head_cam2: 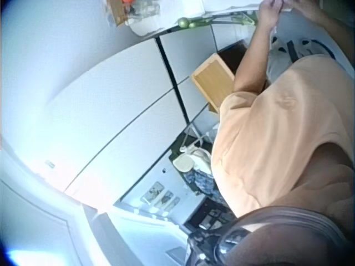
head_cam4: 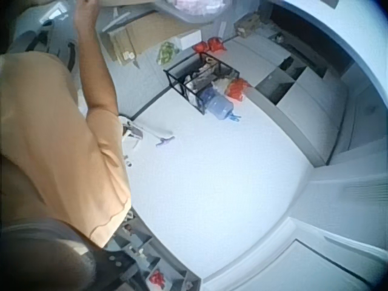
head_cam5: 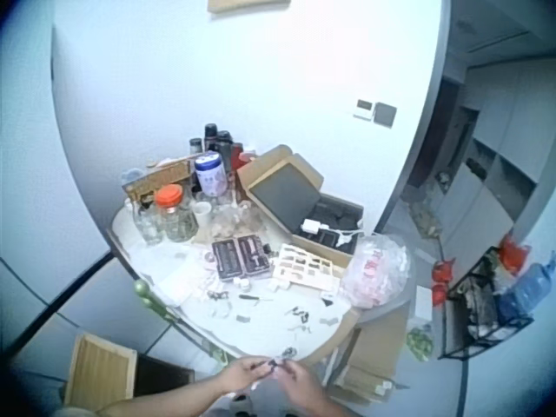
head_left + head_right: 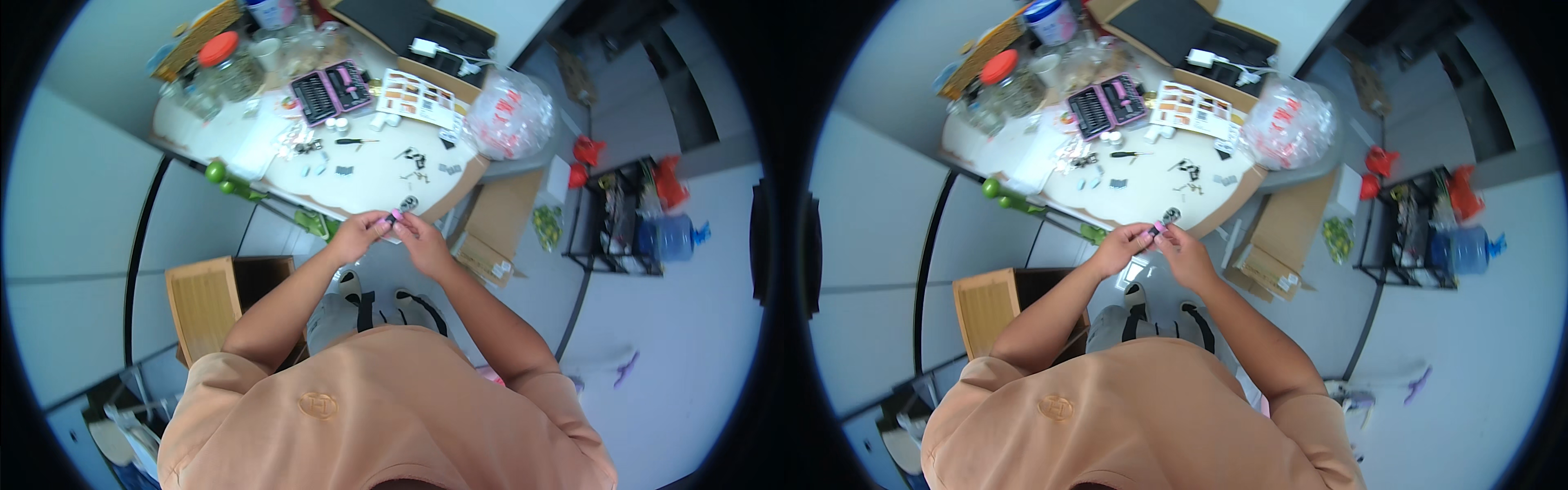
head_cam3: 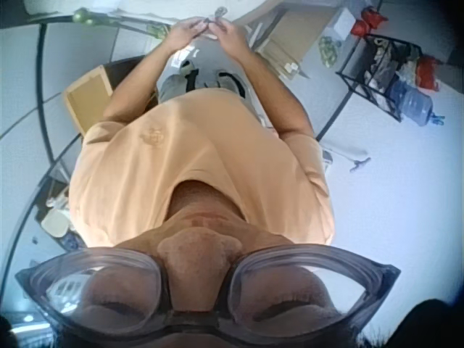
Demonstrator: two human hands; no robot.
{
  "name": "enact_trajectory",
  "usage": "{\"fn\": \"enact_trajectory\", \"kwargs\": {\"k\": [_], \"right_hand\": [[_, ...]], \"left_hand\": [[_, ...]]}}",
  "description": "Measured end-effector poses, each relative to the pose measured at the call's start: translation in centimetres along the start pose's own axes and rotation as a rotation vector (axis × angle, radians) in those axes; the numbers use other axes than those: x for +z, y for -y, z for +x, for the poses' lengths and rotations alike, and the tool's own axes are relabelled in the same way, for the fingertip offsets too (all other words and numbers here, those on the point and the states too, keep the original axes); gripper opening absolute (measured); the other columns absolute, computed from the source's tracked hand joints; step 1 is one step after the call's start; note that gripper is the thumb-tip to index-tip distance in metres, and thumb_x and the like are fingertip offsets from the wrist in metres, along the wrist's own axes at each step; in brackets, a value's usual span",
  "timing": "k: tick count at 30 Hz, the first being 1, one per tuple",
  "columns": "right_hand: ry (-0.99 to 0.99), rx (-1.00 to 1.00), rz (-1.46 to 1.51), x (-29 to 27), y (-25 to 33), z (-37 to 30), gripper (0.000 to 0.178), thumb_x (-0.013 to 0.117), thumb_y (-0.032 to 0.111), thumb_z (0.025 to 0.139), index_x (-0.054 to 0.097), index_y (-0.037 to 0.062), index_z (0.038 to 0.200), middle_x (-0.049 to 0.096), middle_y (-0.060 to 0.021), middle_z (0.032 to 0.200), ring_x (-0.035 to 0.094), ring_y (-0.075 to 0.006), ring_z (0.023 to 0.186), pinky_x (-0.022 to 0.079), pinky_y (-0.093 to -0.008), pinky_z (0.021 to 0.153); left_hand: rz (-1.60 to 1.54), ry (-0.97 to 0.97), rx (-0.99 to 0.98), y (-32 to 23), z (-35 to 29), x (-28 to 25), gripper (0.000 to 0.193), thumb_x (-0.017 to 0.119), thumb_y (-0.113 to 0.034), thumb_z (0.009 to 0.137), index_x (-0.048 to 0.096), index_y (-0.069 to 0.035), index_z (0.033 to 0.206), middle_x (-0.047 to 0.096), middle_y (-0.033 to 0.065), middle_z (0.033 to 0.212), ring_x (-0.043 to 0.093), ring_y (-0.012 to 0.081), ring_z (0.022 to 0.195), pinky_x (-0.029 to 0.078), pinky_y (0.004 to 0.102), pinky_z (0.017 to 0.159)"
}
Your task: The person assembles a wooden cabinet by using a pink manual screwdriver to tighten screws into pre-drilled holes along the edges and center of a wooden panel.
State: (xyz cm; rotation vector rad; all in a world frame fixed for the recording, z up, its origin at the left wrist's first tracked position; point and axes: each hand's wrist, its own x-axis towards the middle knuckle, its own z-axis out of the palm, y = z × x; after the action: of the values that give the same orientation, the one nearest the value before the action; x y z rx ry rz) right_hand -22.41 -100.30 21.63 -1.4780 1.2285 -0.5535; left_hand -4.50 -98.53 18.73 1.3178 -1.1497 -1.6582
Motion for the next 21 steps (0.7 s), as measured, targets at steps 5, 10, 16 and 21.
{"fn": "enact_trajectory", "kwargs": {"k": [5, 10, 16, 21], "right_hand": [[0.369, -0.026, 0.549, 3.4, 0.5, 0.1, 0.027, 0.053, 0.027, 0.096, 0.06, 0.0033, 0.108, 0.064, -0.0033, 0.098, 0.056, -0.007, 0.076, 0.044, -0.0216, 0.062], [0.885, 0.027, 0.587, 7.1, 4.7, -4.1, 0.041, 0.052, 0.025, 0.096, 0.045, 0.0057, 0.132, 0.059, -0.0089, 0.12, 0.06, -0.0107, 0.091, 0.05, -0.0245, 0.073], [1.14, 0.051, 0.442, 12.5, 6.6, -11.8, 0.033, 0.05, 0.018, 0.097, 0.047, 0.003, 0.126, 0.061, -0.0121, 0.114, 0.062, -0.0159, 0.095, 0.053, -0.0265, 0.074], [1.266, 0.041, 0.342, 17.2, 3.7, -15.8, 0.024, 0.052, 0.018, 0.095, 0.052, 0.0025, 0.113, 0.064, -0.0114, 0.101, 0.063, -0.0148, 0.086, 0.053, -0.0261, 0.071]], "left_hand": [[-0.143, -0.215, 0.057, -0.4, -7.8, 2.9, 0.028, 0.046, -0.022, 0.098, 0.06, -0.002, 0.112, 0.063, 0.0026, 0.096, 0.054, 0.0104, 0.089, 0.043, 0.0262, 0.083], [-0.457, -0.549, 0.108, 0.5, -17.5, 6.4, 0.032, 0.045, -0.027, 0.098, 0.057, -0.002, 0.116, 0.062, 0.0055, 0.102, 0.056, 0.0126, 0.094, 0.044, 0.0281, 0.086], [-0.64, -0.847, 0.24, 3.1, -26.9, 10.9, 0.042, 0.044, -0.037, 0.098, 0.051, -0.003, 0.122, 0.06, 0.0064, 0.111, 0.058, 0.0151, 0.1, 0.047, 0.0317, 0.088], [-0.596, -1.144, 0.059, 4.9, -32.1, 14.5, 0.036, 0.041, -0.033, 0.099, 0.056, -0.006, 0.118, 0.063, 0.0047, 0.107, 0.059, 0.0136, 0.099, 0.047, 0.0306, 0.086]]}}
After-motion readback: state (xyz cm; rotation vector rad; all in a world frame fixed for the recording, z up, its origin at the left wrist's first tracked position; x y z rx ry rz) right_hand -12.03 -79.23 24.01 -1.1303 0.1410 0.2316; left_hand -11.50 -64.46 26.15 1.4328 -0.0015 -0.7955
